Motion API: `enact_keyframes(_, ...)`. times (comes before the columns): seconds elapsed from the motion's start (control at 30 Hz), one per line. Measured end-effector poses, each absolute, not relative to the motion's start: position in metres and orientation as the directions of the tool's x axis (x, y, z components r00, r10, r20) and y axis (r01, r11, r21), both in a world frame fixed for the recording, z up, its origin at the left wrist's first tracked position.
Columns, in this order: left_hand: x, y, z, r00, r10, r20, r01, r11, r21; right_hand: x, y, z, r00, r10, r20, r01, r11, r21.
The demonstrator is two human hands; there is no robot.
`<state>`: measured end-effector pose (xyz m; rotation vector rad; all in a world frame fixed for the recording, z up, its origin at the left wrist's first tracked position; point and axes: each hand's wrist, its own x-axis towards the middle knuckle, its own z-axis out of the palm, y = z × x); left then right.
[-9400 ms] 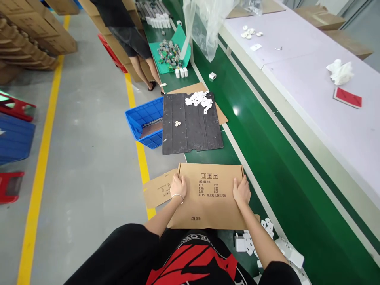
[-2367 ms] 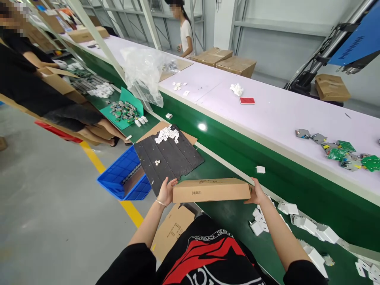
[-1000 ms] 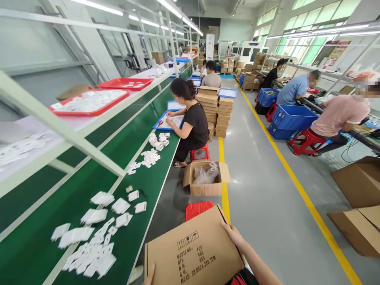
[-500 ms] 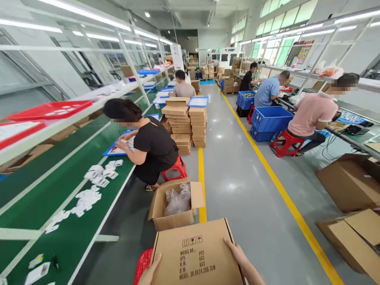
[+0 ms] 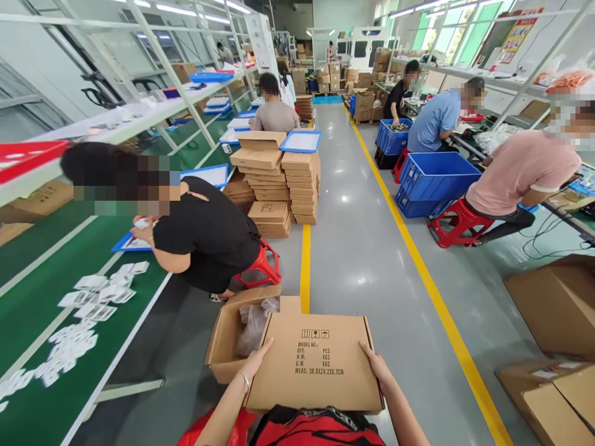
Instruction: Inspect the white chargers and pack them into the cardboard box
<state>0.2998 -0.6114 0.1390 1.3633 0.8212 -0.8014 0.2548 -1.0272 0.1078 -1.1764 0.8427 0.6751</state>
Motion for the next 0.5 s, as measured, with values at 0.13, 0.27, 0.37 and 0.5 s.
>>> enact_keyframes(0.13,0.415,-0.636,0.140,0.543,-0.067,-0.837,0.836,0.131,0.533,0.364,-1.055,0.127,0.562,0.000,-0.827,-0.803,0.241,-0.546)
enact_keyframes(0.27,0.511,-0.649,0.141,0.568,-0.087,-0.818,0.816,0.194,0.545,0.465,-1.070,0.133,0.571,-0.005,-0.821,-0.799,0.225,-0.557)
enact_keyframes(0.37,0.573,-0.657,0.139,0.551,-0.083,-0.831,0.825,0.207,0.526,0.541,-1.077,0.126,0.559,0.012,-0.829,-0.812,0.210,-0.544)
enact_keyframes(0.5,0.654,-0.665,0.137,0.515,-0.059,-0.855,0.840,0.237,0.489,0.655,-1.084,0.116,0.526,0.045,-0.849,-0.844,0.149,-0.515)
